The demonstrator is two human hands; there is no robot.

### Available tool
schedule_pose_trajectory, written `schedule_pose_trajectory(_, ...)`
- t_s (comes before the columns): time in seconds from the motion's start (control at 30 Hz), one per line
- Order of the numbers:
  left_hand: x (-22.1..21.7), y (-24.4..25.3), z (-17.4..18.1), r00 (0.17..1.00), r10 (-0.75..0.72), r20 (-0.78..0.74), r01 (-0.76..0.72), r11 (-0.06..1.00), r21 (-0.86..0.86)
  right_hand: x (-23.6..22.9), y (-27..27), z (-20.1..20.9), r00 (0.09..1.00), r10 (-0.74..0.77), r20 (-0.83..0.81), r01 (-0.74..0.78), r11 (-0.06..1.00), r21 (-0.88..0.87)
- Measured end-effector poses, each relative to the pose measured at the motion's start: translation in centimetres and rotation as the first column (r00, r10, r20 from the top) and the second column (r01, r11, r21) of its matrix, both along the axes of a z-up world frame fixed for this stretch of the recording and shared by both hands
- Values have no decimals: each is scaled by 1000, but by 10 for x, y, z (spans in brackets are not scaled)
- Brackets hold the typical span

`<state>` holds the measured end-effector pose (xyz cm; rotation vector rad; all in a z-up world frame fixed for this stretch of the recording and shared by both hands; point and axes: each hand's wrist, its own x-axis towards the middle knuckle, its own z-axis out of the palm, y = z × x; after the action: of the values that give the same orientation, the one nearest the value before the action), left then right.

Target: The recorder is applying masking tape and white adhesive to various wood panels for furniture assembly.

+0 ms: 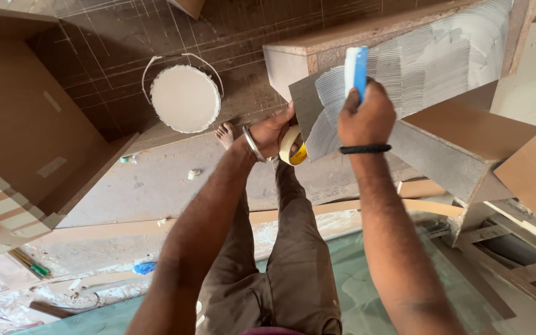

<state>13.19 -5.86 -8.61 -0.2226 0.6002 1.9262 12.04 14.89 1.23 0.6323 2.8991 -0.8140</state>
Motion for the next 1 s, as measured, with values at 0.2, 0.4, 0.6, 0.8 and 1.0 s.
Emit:
schedule_pose_trajectory(0.2, -8, -5, -1, 999, -36, 11, 36, 999, 24, -2, -47, 24, 997, 45, 65, -40, 996, -77)
schedule_pose_trajectory(0.4, -16, 1, 9, 996, -8, 92, -3, 992, 123, 3, -79, 57, 976, 215, 15, -215, 976, -19)
schedule_pose_trajectory(0.6, -7, 11, -19, 997, 34, 72, -55, 952, 300, 16, -85, 85, 927, 337, -163, -353, 932, -82)
schedule_pose_trajectory(0.8, -8, 15, -18, 998, 28, 63, -42, 973, 228, 30, -24, 82, 963, 57, -264, -143, 938, -317)
schedule_pose_trajectory(1.0, -19, 30, 16, 999, 28, 26, -33, 983, 180, 33, -2, 59, 926, 229, -299, -279, 951, -135)
